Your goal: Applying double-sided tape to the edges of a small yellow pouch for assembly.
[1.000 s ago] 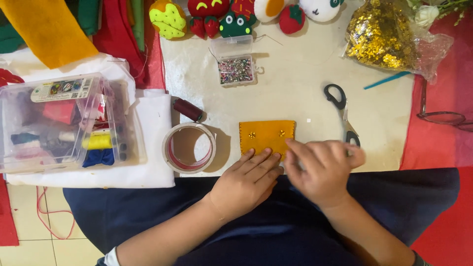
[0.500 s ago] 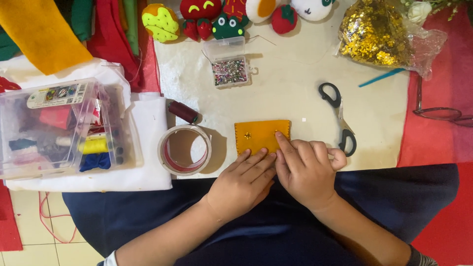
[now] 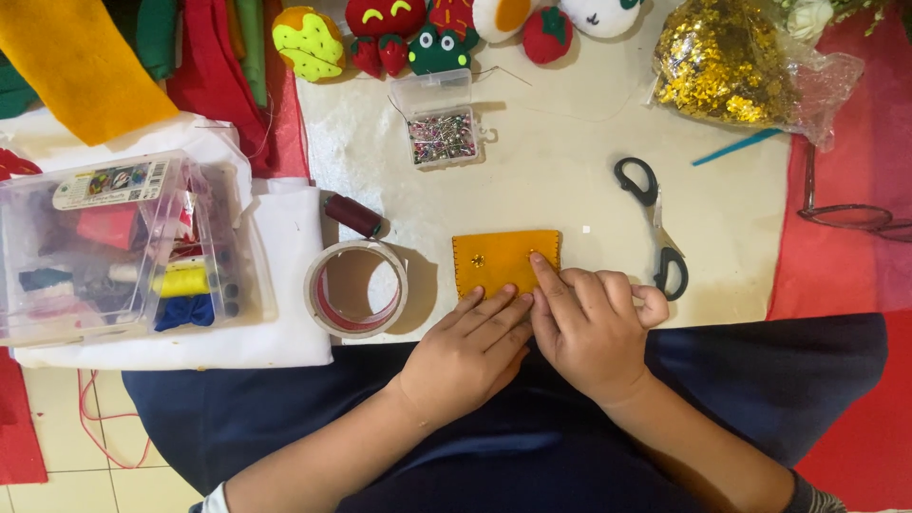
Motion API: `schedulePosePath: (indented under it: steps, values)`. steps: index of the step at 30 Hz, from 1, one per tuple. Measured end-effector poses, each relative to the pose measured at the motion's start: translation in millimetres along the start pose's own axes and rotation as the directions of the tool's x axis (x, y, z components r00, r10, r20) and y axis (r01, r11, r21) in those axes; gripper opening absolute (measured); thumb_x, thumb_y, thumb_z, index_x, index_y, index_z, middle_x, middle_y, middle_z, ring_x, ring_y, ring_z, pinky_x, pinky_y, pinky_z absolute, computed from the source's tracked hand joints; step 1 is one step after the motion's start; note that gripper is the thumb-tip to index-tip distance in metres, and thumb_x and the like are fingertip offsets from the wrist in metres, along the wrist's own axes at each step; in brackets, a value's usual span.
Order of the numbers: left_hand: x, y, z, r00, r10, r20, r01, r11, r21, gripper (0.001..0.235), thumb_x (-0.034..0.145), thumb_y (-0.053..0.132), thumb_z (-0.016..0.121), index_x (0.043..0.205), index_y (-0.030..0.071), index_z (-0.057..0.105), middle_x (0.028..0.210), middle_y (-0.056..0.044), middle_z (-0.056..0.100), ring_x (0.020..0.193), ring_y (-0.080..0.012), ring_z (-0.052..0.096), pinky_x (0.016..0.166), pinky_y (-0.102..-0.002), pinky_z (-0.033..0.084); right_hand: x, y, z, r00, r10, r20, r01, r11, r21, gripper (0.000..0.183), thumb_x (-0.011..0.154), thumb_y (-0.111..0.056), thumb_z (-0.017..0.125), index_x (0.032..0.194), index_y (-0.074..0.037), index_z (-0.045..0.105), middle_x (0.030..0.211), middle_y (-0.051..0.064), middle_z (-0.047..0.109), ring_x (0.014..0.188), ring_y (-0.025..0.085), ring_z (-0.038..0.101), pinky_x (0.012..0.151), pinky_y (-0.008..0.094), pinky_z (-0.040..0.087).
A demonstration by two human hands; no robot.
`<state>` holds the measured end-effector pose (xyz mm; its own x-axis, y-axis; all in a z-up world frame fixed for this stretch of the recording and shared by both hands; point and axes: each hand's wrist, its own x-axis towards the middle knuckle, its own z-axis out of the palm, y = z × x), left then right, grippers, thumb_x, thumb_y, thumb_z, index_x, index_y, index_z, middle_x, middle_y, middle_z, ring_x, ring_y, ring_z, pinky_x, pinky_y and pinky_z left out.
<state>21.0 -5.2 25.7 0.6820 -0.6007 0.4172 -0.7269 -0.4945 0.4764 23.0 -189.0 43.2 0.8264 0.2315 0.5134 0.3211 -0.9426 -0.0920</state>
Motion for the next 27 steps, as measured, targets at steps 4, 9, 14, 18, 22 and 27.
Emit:
schedulePosePath:
  steps: [4, 9, 14, 18, 22, 27]
  values:
    - [-1.4, -0.6, 1.4, 1.000, 0.008, -0.001, -0.008, 1.000, 0.003, 0.023, 0.095, 0.018, 0.067, 0.113, 0.007, 0.076, 0.127, -0.012, 0.073, 0.125, -0.0302, 0.067, 0.109, -0.050, 0.048, -1.4, 1.7, 0.7, 1.000, -0.002, -0.014, 0.002, 1.000, -0.001, 0.024, 0.097, -0.021, 0.068, 0.116, -0.013, 0.079, 0.084, -0.003, 0.060, 0.083, 0.018, 0.055, 0.088, 0.045, 0.022]
    - [1.4, 1.1, -3.5, 1.000, 0.010, -0.014, -0.010, 1.000, 0.008, 0.023, 0.095, 0.017, 0.067, 0.113, 0.007, 0.076, 0.127, -0.013, 0.073, 0.124, -0.0303, 0.067, 0.109, -0.049, 0.049, 0.7, 3.0, -5.2, 0.999, 0.029, -0.029, -0.028, 0.999, 0.042, 0.025, 0.093, -0.021, 0.072, 0.116, -0.012, 0.077, 0.084, -0.003, 0.063, 0.081, 0.018, 0.057, 0.087, 0.043, 0.023]
    - [7.4, 2.5, -19.4, 0.999, 0.034, 0.027, -0.035, 0.999, 0.022, 0.027, 0.100, 0.017, 0.071, 0.125, 0.007, 0.073, 0.135, -0.010, 0.068, 0.127, -0.0273, 0.066, 0.109, -0.044, 0.052, 13.0, 0.0, -17.9, 0.998, 0.062, -0.010, -0.063, 0.997, -0.054, 0.011, 0.096, -0.025, 0.069, 0.100, -0.017, 0.076, 0.087, -0.009, 0.074, 0.077, 0.017, 0.059, 0.084, 0.038, 0.025]
    - [12.8, 2.8, -33.7, 0.995, 0.096, -0.036, -0.097, 0.995, -0.039, 0.016, 0.099, 0.011, 0.073, 0.114, 0.006, 0.075, 0.129, -0.009, 0.071, 0.121, -0.0255, 0.069, 0.108, -0.043, 0.054, 12.7, 3.6, -16.4, 0.997, 0.068, -0.030, -0.069, 0.997, -0.018, 0.007, 0.095, -0.024, 0.073, 0.097, -0.019, 0.077, 0.087, -0.008, 0.072, 0.080, 0.016, 0.057, 0.085, 0.038, 0.024]
    - [17.4, -0.9, -59.5, 0.978, 0.176, -0.116, -0.179, 0.984, -0.021, 0.016, 0.102, 0.016, 0.071, 0.115, 0.007, 0.072, 0.128, -0.008, 0.073, 0.121, -0.0252, 0.070, 0.113, -0.046, 0.045, 12.4, 10.8, -12.8, 0.996, 0.069, -0.048, -0.067, 0.997, 0.036, 0.006, 0.094, -0.025, 0.074, 0.098, -0.022, 0.078, 0.093, -0.005, 0.069, 0.082, 0.019, 0.057, 0.086, 0.039, 0.024]
    - [5.4, -7.2, -78.8, 0.970, -0.121, -0.212, 0.182, 0.937, 0.298, 0.043, 0.095, 0.033, 0.072, 0.131, 0.013, 0.064, 0.132, -0.014, 0.066, 0.124, -0.0321, 0.066, 0.121, -0.054, 0.026, 5.7, 24.1, -5.0, 0.990, 0.132, -0.049, -0.123, 0.980, 0.157, 0.003, 0.091, -0.021, 0.077, 0.094, -0.022, 0.076, 0.093, -0.003, 0.069, 0.087, 0.018, 0.059, 0.088, 0.037, 0.028]
